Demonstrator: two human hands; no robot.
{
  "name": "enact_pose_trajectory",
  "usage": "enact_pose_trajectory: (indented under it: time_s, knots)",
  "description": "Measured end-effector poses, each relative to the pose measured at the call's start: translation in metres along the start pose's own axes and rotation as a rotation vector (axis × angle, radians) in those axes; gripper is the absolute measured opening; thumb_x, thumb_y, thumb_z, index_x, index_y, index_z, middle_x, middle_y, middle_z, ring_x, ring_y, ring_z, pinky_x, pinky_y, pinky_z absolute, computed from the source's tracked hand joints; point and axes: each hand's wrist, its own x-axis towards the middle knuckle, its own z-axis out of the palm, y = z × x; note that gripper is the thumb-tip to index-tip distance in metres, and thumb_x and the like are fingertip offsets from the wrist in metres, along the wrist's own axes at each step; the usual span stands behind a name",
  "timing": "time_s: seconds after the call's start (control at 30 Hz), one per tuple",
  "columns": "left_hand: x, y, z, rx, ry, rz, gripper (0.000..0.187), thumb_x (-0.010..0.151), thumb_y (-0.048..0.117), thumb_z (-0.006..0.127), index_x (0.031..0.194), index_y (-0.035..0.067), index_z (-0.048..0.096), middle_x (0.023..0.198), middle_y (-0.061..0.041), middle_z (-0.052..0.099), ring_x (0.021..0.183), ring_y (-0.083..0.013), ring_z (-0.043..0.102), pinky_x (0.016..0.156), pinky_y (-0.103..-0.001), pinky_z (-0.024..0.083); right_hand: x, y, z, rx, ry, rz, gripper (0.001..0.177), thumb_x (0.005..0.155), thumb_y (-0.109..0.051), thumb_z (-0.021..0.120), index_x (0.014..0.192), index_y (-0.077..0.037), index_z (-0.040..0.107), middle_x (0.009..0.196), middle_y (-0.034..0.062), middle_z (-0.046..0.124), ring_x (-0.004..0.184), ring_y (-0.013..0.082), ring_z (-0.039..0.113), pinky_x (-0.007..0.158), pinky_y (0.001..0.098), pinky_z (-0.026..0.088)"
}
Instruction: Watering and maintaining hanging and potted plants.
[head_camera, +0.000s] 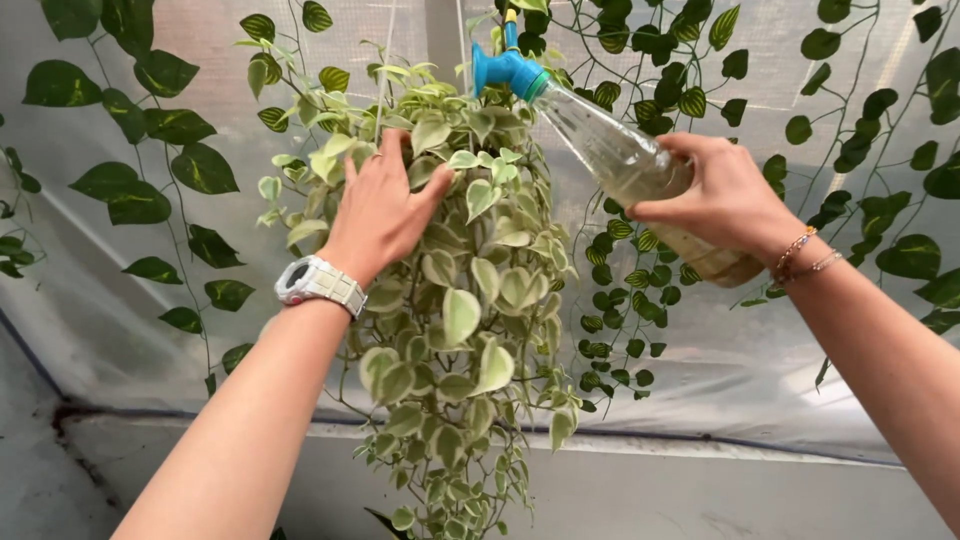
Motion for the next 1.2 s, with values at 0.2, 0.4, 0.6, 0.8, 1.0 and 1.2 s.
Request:
enact_pose_trajectory:
  time_s: [0.2,0.4,0.6,0.8,1.0,1.2]
  knots:
    - [-0.002,-0.009,0.013,0.071,0.039,0.018,0.089,0.100,0.065,0.048,0.148,-0.009,0.032,0.136,-0.036,0.055,0.133,-0.0479,0.047,0.118,-0.058,0.016,-0.009,-0.017,0.012,0.104,-0.056,0.062,0.085,0.066,-0.031,0.091,0.137,0.004,0.060,0.111,0.0171,0.076,0.098,0.0226,0.075,0.089,0.0355,0.058]
    - [-0.011,0.030,0.009,0.000,-0.042,-0.026,0.089,0.097,0.065,0.046,0.150,-0.006,0.033,0.151,-0.028,0.046,0.144,-0.0410,0.039,0.123,-0.056,0.014,-0.025,-0.038,0.024,0.436,-0.188,0.222,0.068,0.070,-0.028,0.085,0.131,-0.004,0.066,0.101,0.0068,0.079,0.087,0.0141,0.075,0.080,0.0304,0.060]
    - [-0.011,0.026,0.024,0.075,-0.081,0.056,0.091,0.102,0.063,0.045,0.154,-0.009,0.027,0.157,-0.032,0.032,0.152,-0.0410,0.024,0.123,-0.055,0.009,-0.041,-0.041,0.028,0.488,-0.189,0.202,0.056,0.072,-0.027,0.086,0.121,-0.002,0.071,0.097,0.0037,0.078,0.085,0.0092,0.071,0.078,0.0272,0.058]
    - [-0.029,0.047,0.010,0.294,0.015,0.099,0.085,0.098,0.062,0.047,0.151,-0.003,0.033,0.156,-0.029,0.032,0.148,-0.0426,0.023,0.121,-0.057,0.006,-0.050,-0.044,0.027,0.461,-0.154,0.192,0.065,0.070,-0.031,0.089,0.124,-0.003,0.067,0.098,0.0041,0.076,0.086,0.0098,0.071,0.078,0.0281,0.057]
    - [-0.034,0.028,0.001,0.172,-0.026,0.081,0.080,0.103,0.056,0.045,0.153,-0.007,0.034,0.148,-0.032,0.044,0.144,-0.0416,0.036,0.122,-0.062,0.005,-0.052,-0.042,0.019,0.235,-0.088,0.126,0.075,0.065,-0.039,0.089,0.125,0.001,0.069,0.097,0.0094,0.077,0.085,0.0149,0.072,0.080,0.0314,0.057]
    - [-0.037,0.026,-0.014,0.180,-0.042,0.044,0.077,0.102,0.055,0.044,0.151,-0.004,0.037,0.151,-0.026,0.045,0.147,-0.0389,0.034,0.122,-0.062,0.005,-0.050,-0.039,0.016,0.192,-0.074,0.091,0.081,0.063,-0.037,0.090,0.129,0.004,0.066,0.101,0.0135,0.077,0.090,0.0191,0.074,0.082,0.0328,0.057]
